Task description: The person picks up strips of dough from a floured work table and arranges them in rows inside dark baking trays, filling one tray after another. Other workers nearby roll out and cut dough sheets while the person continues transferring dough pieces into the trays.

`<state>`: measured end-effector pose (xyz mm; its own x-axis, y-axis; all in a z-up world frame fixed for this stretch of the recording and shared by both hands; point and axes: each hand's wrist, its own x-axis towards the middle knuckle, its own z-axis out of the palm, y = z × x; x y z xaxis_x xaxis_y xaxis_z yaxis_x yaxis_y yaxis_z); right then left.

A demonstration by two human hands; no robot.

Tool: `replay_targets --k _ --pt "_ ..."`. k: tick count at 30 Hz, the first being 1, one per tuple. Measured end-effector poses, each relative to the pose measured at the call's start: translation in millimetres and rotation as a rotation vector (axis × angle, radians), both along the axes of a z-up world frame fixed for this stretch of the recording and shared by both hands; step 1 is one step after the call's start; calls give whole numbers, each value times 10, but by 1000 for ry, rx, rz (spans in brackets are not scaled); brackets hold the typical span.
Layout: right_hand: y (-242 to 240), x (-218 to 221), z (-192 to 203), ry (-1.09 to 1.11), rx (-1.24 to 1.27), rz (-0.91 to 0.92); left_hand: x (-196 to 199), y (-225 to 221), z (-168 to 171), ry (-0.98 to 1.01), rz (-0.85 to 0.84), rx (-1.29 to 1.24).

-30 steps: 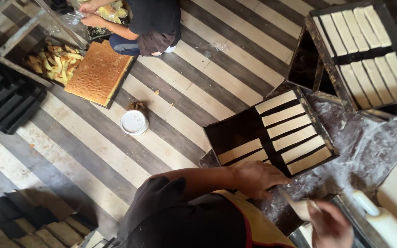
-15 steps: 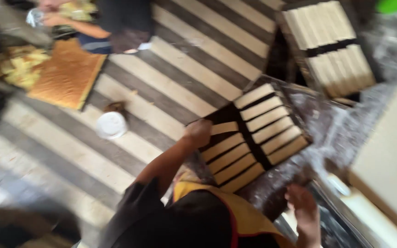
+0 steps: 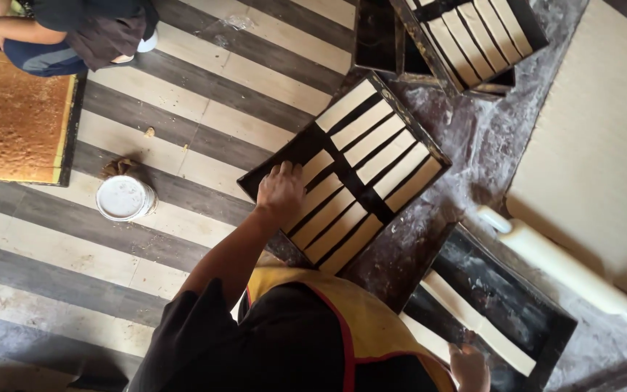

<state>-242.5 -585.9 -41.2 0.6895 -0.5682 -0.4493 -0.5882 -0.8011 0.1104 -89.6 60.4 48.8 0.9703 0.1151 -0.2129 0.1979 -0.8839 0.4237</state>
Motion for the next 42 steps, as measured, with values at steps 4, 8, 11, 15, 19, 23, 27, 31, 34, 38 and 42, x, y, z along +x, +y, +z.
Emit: replay_targets --k 4,8,11,15,19,23,27,31,34,38,42 --pt "108 -123 89 -64 -19 -12 -47 11 72 101 -9 6" --pt "121 -214 34 -40 -139 -62 -93 93 336 276 12 -26" --pt "176 -274 174 -101 -178 -42 -164 114 281 285 18 -27" --pt "325 -135 503 48 -61 -106 -185 111 109 209 -1 -49" --pt "668 -110 1146 -242 286 -10 -230 129 245 221 -30 -13" --pt "1028 140 1599 -595 1041 -12 -244 110 280 192 -75 121" --pt "1650 650 1923 -618 1400 441 -322 -207 327 67 -371 309" --pt "2355 1217 2045 -557 1221 795 -474 -605 79 -954 -475 1394" --pt "3153 1598 2296 -548 1440 952 -531 -479 608 -1144 -459 -248" --pt "4151 2077 2254 -451 1308 592 -413 290 366 45 -300 -427" --pt "4683 2706 1125 -257 1323 399 -595 508 -142 -70 22 185"
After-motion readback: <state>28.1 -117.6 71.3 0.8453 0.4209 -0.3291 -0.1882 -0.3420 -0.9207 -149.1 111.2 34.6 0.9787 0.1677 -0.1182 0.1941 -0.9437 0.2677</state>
